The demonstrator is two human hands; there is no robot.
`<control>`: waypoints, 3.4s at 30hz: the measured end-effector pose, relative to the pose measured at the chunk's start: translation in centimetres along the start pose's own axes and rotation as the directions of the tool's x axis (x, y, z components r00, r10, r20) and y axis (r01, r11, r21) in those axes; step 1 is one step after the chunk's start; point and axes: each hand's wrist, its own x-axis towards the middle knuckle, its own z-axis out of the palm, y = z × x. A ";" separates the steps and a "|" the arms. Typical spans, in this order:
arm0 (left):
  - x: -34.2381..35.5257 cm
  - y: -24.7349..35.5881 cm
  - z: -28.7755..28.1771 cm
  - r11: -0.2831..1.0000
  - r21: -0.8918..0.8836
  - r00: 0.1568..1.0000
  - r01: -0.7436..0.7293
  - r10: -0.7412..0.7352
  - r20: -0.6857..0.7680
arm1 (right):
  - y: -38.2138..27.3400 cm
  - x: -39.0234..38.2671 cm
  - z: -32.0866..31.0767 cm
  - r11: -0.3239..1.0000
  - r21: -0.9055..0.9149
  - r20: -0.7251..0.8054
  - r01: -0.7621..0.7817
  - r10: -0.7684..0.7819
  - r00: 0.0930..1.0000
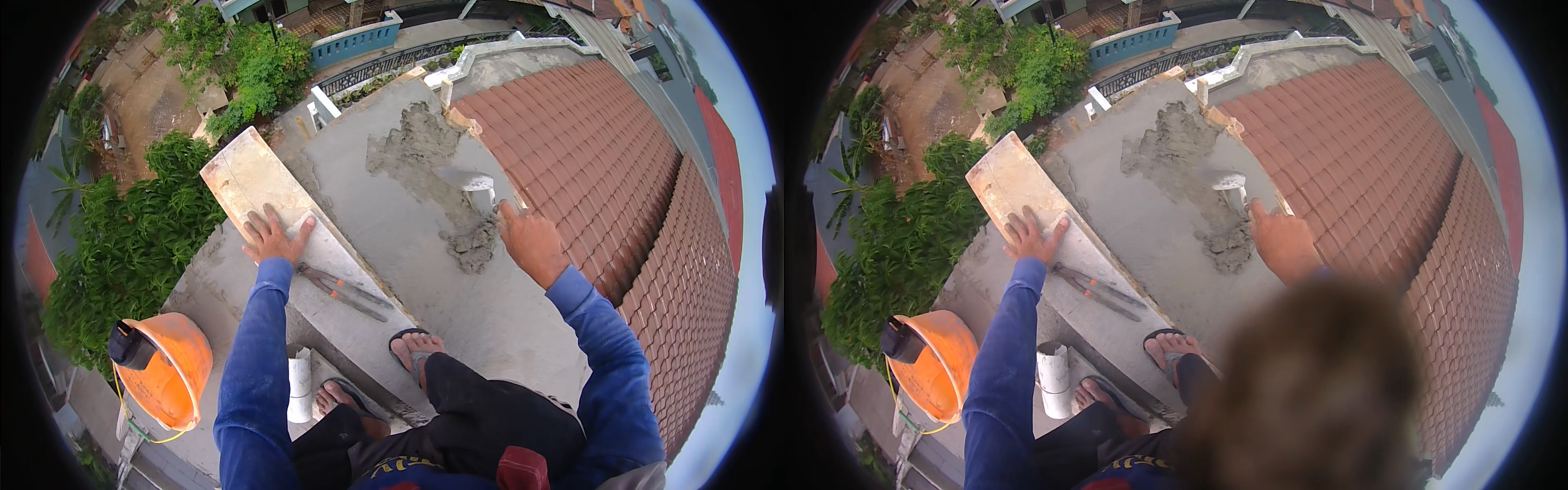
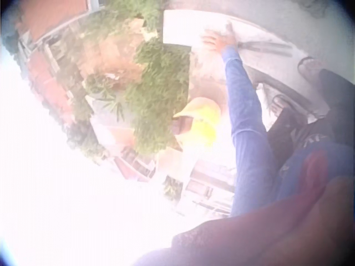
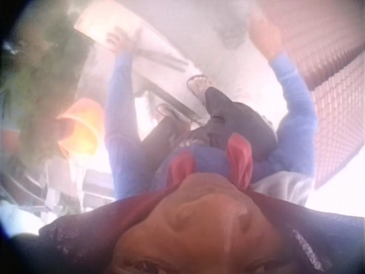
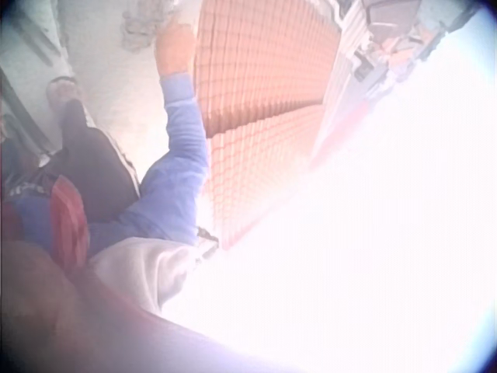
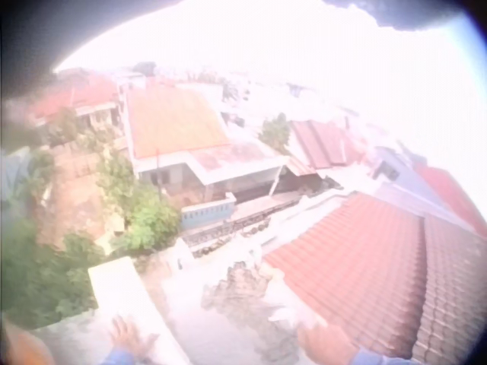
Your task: The person smooths a freshly poured concrete surface using a long wooden plank and a trowel. They repeatedly drag the plank across the wet concrete to level it, then use a trowel to scrape and spread excess material along the edges.
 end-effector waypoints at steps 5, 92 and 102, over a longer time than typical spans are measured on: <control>1.0 -1.0 -0.3 0.999 0.031 0.994 -0.043 0.040 0.099 | -3.9 5.2 3.7 1.000 0.004 -0.176 -0.002 0.003 0.984; 0.4 1.5 -4.3 0.994 0.101 0.987 -0.043 0.027 0.160 | 11.0 31.0 9.8 -0.345 0.911 0.069 0.227 0.669 0.740; -0.8 3.2 -6.7 0.992 0.121 0.968 -0.028 -0.004 0.250 | 4.1 16.6 -0.1 -0.596 0.771 0.046 0.225 0.404 0.913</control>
